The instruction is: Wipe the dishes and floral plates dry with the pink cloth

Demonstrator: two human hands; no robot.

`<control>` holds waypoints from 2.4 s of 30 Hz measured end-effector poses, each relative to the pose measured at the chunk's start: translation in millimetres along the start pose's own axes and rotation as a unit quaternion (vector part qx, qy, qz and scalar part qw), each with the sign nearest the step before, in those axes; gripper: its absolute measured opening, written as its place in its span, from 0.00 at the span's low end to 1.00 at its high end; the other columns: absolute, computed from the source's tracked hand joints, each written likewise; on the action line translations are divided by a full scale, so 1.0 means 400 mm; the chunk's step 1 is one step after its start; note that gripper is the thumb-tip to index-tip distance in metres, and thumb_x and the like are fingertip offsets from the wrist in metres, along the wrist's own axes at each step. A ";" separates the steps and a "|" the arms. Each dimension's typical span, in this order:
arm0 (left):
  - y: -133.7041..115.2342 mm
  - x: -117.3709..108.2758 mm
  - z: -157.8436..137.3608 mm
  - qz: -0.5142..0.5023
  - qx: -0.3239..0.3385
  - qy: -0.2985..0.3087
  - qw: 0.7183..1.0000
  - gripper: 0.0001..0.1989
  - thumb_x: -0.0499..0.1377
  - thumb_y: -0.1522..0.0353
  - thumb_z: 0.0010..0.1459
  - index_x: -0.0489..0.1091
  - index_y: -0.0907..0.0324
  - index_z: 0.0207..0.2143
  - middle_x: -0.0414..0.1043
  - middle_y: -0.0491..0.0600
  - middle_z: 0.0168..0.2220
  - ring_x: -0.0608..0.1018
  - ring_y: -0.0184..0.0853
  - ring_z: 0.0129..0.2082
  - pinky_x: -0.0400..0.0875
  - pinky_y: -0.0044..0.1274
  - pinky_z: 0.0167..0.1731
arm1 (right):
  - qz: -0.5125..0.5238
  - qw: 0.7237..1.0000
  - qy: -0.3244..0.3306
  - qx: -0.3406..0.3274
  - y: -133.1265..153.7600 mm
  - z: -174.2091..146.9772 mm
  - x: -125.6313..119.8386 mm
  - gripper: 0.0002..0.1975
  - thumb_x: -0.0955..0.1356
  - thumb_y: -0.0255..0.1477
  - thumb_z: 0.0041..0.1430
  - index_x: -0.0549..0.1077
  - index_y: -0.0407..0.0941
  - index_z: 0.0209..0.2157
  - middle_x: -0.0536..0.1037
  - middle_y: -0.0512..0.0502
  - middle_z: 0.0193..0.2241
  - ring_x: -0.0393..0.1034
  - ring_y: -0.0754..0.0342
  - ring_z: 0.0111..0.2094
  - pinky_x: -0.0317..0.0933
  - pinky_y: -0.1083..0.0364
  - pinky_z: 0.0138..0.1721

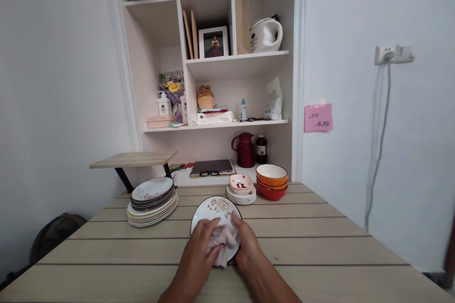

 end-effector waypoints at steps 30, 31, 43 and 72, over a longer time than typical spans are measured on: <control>0.047 -0.082 0.003 0.205 -0.152 -0.124 0.959 0.23 0.52 0.74 0.62 0.63 0.46 0.58 0.62 0.50 0.51 0.71 0.36 0.48 0.67 0.24 0.43 | -0.020 0.997 0.065 0.035 -0.041 -0.031 0.047 0.26 0.67 0.43 0.56 0.75 0.36 0.46 0.83 0.34 0.36 0.78 0.42 0.41 0.65 0.47 0.49; 0.041 -0.072 0.005 0.195 -0.137 -0.100 0.966 0.23 0.53 0.74 0.62 0.65 0.44 0.56 0.62 0.49 0.52 0.71 0.36 0.49 0.66 0.24 0.44 | -0.008 0.997 0.065 0.032 -0.031 -0.025 0.041 0.26 0.67 0.43 0.56 0.75 0.36 0.46 0.83 0.34 0.36 0.78 0.42 0.41 0.64 0.47 0.49; -0.040 0.025 -0.012 0.126 0.068 0.060 0.988 0.36 0.51 0.82 0.55 0.58 0.42 0.61 0.60 0.48 0.61 0.64 0.39 0.59 0.58 0.31 0.58 | -0.010 0.999 0.023 0.045 -0.003 -0.034 0.029 0.24 0.69 0.45 0.52 0.76 0.36 0.36 0.83 0.35 0.30 0.78 0.42 0.38 0.67 0.48 0.46; 0.020 -0.002 0.011 0.222 -0.048 0.020 0.974 0.23 0.55 0.74 0.60 0.68 0.44 0.54 0.68 0.47 0.46 0.71 0.36 0.46 0.64 0.23 0.42 | -0.012 1.000 -0.016 0.020 -0.004 -0.023 0.021 0.25 0.69 0.42 0.54 0.75 0.35 0.45 0.83 0.34 0.31 0.79 0.42 0.37 0.69 0.48 0.43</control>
Point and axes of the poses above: each hand's wrist, its own z-axis towards the middle knuckle, its own x-axis out of the palm, y = z × x, the point moved 4 cm from there along z, towards the middle knuckle
